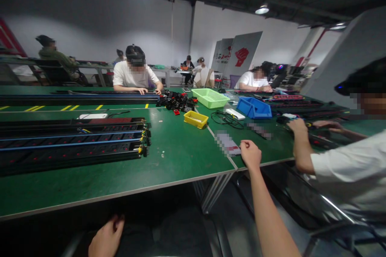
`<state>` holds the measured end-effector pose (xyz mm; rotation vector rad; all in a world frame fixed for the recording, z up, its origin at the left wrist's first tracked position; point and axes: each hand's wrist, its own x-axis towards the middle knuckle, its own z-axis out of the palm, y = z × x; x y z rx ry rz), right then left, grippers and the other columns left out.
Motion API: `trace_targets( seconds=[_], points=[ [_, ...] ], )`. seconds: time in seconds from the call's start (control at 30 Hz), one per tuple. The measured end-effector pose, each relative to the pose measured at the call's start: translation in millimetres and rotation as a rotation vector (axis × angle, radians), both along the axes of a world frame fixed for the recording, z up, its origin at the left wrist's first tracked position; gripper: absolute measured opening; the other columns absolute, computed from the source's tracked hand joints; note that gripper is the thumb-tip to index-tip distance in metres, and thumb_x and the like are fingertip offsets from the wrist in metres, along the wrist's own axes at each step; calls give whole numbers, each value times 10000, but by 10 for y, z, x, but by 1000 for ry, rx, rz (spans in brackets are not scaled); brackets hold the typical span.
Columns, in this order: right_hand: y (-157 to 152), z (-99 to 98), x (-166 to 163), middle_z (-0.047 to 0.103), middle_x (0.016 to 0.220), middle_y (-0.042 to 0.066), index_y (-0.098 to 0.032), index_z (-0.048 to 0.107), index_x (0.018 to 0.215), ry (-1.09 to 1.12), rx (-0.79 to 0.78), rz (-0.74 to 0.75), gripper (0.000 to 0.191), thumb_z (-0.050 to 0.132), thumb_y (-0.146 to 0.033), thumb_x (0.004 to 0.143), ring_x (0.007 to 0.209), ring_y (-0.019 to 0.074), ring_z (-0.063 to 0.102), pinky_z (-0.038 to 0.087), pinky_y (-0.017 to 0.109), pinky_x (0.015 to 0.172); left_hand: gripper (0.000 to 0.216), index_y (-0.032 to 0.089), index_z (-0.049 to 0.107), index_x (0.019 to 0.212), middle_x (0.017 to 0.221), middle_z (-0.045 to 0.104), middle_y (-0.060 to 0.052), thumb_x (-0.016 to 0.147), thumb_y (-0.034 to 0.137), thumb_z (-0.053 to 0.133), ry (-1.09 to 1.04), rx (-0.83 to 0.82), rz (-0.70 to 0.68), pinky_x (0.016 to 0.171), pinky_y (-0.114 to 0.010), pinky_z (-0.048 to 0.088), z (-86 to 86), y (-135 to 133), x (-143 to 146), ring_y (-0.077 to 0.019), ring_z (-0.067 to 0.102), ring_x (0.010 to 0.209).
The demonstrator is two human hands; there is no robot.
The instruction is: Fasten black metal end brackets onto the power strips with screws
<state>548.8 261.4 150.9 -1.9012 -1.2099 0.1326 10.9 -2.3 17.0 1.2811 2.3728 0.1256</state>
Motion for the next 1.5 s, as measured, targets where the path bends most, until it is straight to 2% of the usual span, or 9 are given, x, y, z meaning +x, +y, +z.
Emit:
trace_targets(
  seconds=[0.27, 0.4, 0.53, 0.73, 0.93, 1.1, 1.3, 1.4, 1.5],
  points=[
    [53, 25, 33, 773, 1004, 138, -191, 750, 1082, -25, -100, 4, 468, 532, -506, 814, 1007, 352, 688, 497, 435, 891, 488, 197, 673, 1160, 1150, 730, -142, 1061, 426, 254, 7, 32, -5, 824, -395, 481, -52, -17, -5, -361, 678, 1104],
    [175, 139, -65, 736, 1112, 218, -106, 635, 1325, -174, -256, 129, 862, 569, -768, 777, 1080, 412, 669, 497, 509, 931, 486, 189, 681, 1154, 1131, 733, -142, 1060, 423, 266, 30, 45, 5, 801, -383, 474, -34, -31, 13, -354, 684, 1078],
    [281, 269, -276, 632, 1279, 332, -65, 529, 1437, -393, -405, 164, 1137, 625, -888, 658, 1165, 494, 622, 503, 595, 913, 458, 189, 686, 1133, 1096, 737, -142, 1059, 408, 290, 42, 63, -9, 753, -341, 461, -26, -45, 35, -322, 696, 1044],
    [297, 331, -423, 594, 1358, 315, -89, 421, 1530, -461, -509, 146, 1125, 673, -791, 688, 1224, 502, 590, 526, 581, 892, 453, 202, 690, 1120, 1083, 739, -128, 1056, 418, 297, 30, 82, 7, 752, -359, 463, -13, -56, 61, -334, 697, 1038],
    [317, 260, -370, 599, 1374, 286, -77, 439, 1513, -445, -421, 178, 1084, 717, -716, 682, 1216, 474, 601, 505, 534, 947, 460, 207, 688, 1048, 1050, 743, -122, 1053, 432, 287, 19, 49, 5, 751, -357, 476, 33, -37, 69, -335, 702, 1028],
    [339, 214, -361, 628, 1320, 277, -119, 468, 1498, -422, -357, 175, 1059, 737, -710, 661, 1151, 463, 631, 523, 545, 885, 464, 195, 675, 1150, 1123, 732, -142, 1054, 412, 276, 32, 38, -8, 810, -381, 494, 68, -22, 87, -341, 693, 1073],
    [115, 409, -463, 606, 1319, 298, -144, 441, 1530, -478, -413, 132, 1121, 647, -841, 677, 1181, 520, 591, 506, 615, 864, 445, 95, 655, 1245, 1122, 720, -216, 1018, 301, 333, 91, -91, -340, 892, -442, 516, 456, 5, 30, -364, 697, 1072],
    [-48, 572, -644, 641, 1253, 278, -122, 485, 1486, -522, -198, 54, 894, 537, -730, 834, 1148, 486, 606, 507, 579, 852, 518, 190, 621, 1379, 1274, 687, -161, 898, 379, 589, -127, -105, -511, 981, -407, 497, 775, -47, -77, -342, 655, 1178],
    [-153, 689, -981, 727, 1093, 172, -189, 616, 1347, -493, -95, 231, 615, 531, -585, 884, 1020, 378, 675, 517, 462, 826, 397, 320, 745, 1148, 1078, 751, -50, 814, 531, 708, -445, -40, -560, 963, -336, 492, 1265, -71, -135, -278, 698, 1026]
  ],
)
